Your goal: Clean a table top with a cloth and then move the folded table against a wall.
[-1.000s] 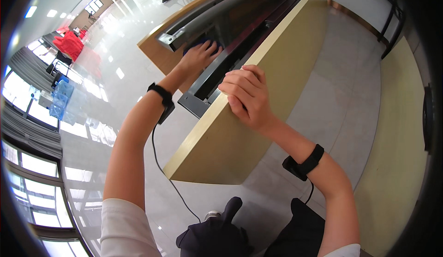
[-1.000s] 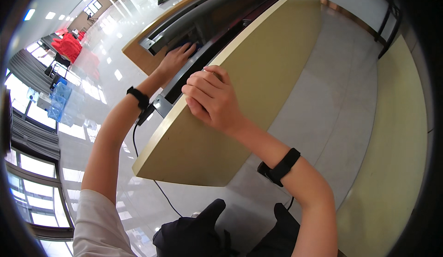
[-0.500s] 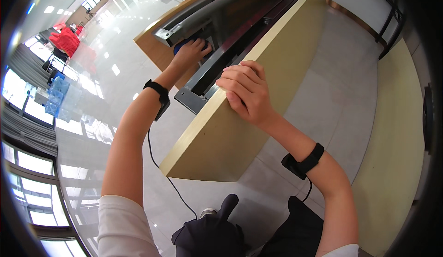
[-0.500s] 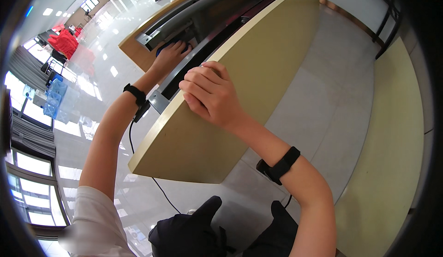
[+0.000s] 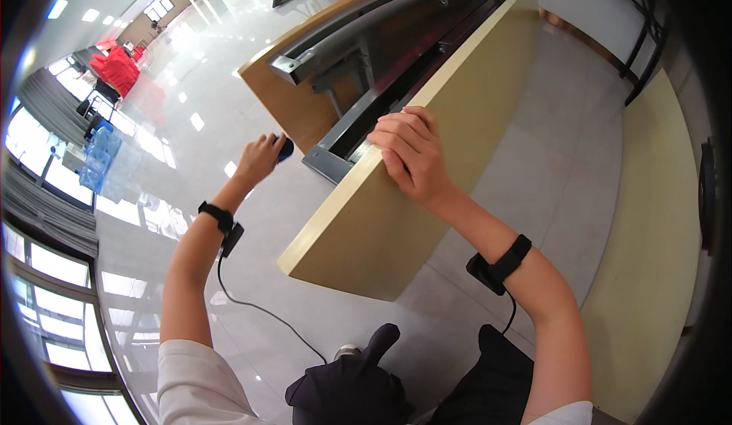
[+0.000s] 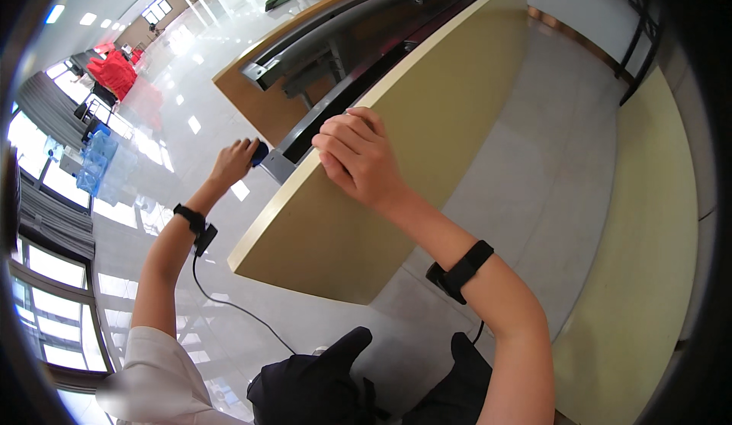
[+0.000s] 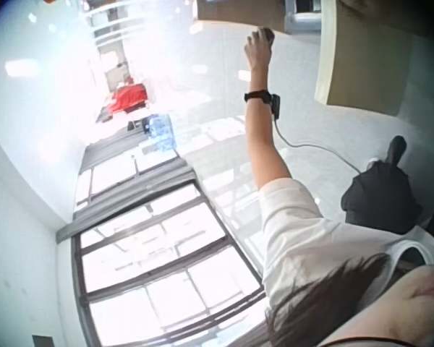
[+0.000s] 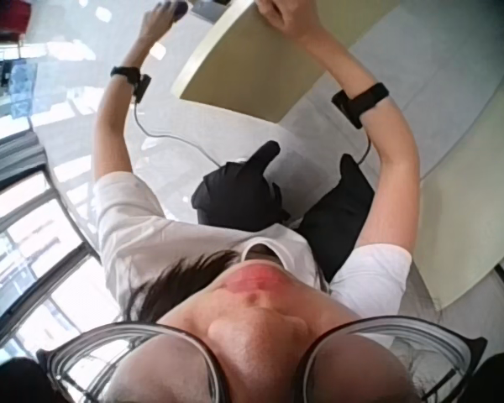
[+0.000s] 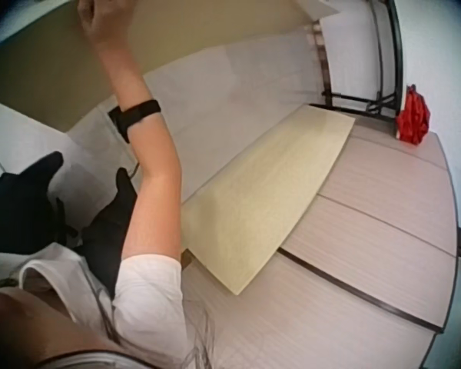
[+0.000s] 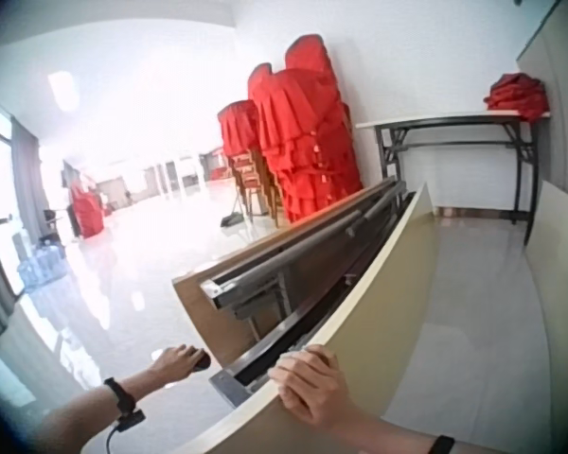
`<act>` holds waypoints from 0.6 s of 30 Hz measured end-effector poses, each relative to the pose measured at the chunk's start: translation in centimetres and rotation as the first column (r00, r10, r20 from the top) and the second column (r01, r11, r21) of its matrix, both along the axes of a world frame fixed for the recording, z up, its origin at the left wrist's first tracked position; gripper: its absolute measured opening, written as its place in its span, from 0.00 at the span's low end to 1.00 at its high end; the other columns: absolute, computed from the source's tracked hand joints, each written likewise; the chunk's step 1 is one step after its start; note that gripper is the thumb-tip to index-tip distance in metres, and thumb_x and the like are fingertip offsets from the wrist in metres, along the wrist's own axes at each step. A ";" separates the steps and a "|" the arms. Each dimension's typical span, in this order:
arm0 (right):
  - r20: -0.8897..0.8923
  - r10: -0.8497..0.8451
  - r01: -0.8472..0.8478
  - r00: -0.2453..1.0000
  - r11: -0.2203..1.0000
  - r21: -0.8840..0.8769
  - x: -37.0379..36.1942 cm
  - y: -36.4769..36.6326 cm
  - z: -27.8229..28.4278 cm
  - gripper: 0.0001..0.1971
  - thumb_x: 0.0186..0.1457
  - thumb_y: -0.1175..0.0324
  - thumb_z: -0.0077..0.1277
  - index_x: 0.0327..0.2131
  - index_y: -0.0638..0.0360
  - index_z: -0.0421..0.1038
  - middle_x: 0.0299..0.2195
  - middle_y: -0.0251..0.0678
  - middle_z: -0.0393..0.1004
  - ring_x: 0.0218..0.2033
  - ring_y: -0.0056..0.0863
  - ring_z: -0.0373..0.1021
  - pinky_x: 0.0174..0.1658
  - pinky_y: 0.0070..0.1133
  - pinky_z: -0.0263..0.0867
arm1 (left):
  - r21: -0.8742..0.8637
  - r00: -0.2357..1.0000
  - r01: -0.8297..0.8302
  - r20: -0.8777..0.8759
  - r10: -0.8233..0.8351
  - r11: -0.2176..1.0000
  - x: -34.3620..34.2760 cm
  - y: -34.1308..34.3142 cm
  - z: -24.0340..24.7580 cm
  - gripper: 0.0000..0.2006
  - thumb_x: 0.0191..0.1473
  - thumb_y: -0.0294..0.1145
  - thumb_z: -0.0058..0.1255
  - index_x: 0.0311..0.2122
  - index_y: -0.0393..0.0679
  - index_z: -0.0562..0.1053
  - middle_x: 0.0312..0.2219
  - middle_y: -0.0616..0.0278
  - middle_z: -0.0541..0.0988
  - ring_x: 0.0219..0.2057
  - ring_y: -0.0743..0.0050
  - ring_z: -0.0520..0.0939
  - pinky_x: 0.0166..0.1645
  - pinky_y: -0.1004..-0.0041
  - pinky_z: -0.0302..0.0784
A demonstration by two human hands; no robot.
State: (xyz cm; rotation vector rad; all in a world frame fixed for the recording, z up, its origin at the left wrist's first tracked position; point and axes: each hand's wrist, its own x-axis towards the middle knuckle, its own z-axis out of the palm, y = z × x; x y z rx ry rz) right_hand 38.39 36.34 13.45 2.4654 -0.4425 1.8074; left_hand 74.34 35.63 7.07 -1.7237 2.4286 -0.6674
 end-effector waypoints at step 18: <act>-0.006 0.053 -0.052 0.999 0.997 0.065 -2.5 5.3 4.9 0.19 0.42 0.73 0.53 0.41 0.60 0.63 0.38 0.41 0.69 0.40 0.40 0.67 0.46 0.31 0.60 | 0.552 0.901 -0.210 -0.212 0.379 0.807 -2.3 23.5 -13.9 0.23 0.40 0.30 0.51 0.45 0.41 0.63 0.33 0.56 0.71 0.35 0.57 0.76 0.33 0.63 0.75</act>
